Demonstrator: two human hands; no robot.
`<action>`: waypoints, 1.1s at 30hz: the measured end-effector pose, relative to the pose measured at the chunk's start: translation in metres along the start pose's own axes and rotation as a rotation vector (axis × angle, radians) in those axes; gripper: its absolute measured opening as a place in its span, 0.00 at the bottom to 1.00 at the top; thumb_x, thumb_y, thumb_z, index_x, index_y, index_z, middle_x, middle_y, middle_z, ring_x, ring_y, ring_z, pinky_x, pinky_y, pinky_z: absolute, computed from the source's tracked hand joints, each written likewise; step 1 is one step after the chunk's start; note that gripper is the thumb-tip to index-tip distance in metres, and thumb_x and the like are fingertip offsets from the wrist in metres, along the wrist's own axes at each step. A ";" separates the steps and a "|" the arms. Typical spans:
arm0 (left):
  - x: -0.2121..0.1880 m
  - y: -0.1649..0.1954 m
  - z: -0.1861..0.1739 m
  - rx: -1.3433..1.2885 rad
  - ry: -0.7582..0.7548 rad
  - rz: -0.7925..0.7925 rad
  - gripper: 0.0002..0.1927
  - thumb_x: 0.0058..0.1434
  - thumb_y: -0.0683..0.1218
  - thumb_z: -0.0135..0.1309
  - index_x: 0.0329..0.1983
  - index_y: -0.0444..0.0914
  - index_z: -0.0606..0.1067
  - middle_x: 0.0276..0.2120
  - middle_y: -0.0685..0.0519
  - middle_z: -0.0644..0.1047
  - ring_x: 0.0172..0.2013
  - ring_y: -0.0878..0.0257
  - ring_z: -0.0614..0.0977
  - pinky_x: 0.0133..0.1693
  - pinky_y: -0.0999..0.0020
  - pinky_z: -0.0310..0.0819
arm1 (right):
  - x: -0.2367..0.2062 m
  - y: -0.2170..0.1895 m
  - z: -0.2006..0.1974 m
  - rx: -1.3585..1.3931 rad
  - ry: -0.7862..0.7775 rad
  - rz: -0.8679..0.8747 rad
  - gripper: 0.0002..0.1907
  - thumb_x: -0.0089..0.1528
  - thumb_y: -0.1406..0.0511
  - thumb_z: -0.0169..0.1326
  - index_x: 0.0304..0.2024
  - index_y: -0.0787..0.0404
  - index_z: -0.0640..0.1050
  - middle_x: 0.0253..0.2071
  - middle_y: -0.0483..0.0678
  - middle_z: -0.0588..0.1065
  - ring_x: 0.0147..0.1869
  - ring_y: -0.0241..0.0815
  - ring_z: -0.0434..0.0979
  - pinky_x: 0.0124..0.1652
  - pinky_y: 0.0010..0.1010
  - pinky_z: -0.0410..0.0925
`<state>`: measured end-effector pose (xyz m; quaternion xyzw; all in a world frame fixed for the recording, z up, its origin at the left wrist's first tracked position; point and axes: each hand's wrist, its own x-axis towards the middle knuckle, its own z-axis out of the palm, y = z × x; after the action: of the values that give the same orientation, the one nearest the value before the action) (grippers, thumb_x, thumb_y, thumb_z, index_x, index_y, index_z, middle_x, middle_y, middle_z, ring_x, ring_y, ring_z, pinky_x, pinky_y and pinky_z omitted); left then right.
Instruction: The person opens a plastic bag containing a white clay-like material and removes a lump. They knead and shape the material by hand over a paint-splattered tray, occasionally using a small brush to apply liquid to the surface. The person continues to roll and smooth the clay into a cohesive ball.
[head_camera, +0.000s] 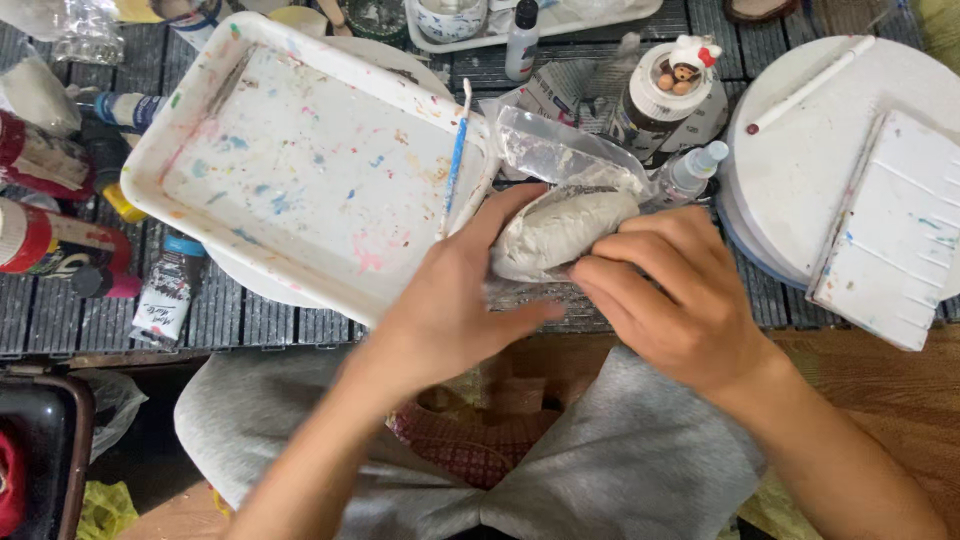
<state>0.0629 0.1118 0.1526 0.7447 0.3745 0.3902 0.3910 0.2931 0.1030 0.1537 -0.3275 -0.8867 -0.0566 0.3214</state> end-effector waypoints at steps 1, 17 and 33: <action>0.002 0.003 -0.011 -0.087 -0.066 0.014 0.39 0.54 0.44 0.70 0.67 0.31 0.65 0.52 0.40 0.79 0.53 0.49 0.82 0.54 0.58 0.74 | 0.001 0.000 0.000 0.014 -0.005 -0.008 0.11 0.55 0.70 0.70 0.38 0.63 0.81 0.40 0.45 0.75 0.48 0.46 0.74 0.46 0.41 0.66; 0.084 0.000 -0.042 0.438 -0.269 -0.040 0.06 0.53 0.43 0.61 0.31 0.36 0.84 0.24 0.40 0.80 0.26 0.48 0.84 0.33 0.57 0.78 | 0.024 -0.017 -0.011 0.074 -0.089 -0.042 0.11 0.55 0.72 0.66 0.39 0.67 0.81 0.42 0.50 0.78 0.49 0.48 0.76 0.46 0.41 0.67; 0.063 0.000 -0.019 0.705 -0.181 0.143 0.03 0.53 0.37 0.55 0.27 0.31 0.78 0.27 0.36 0.79 0.30 0.40 0.83 0.34 0.49 0.79 | 0.028 -0.016 -0.021 0.242 -0.247 -0.015 0.08 0.55 0.72 0.62 0.36 0.67 0.79 0.38 0.51 0.75 0.46 0.50 0.74 0.48 0.42 0.68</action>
<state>0.0722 0.1713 0.1780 0.8894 0.3968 0.1961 0.1138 0.2789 0.0994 0.1891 -0.2842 -0.9222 0.0890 0.2465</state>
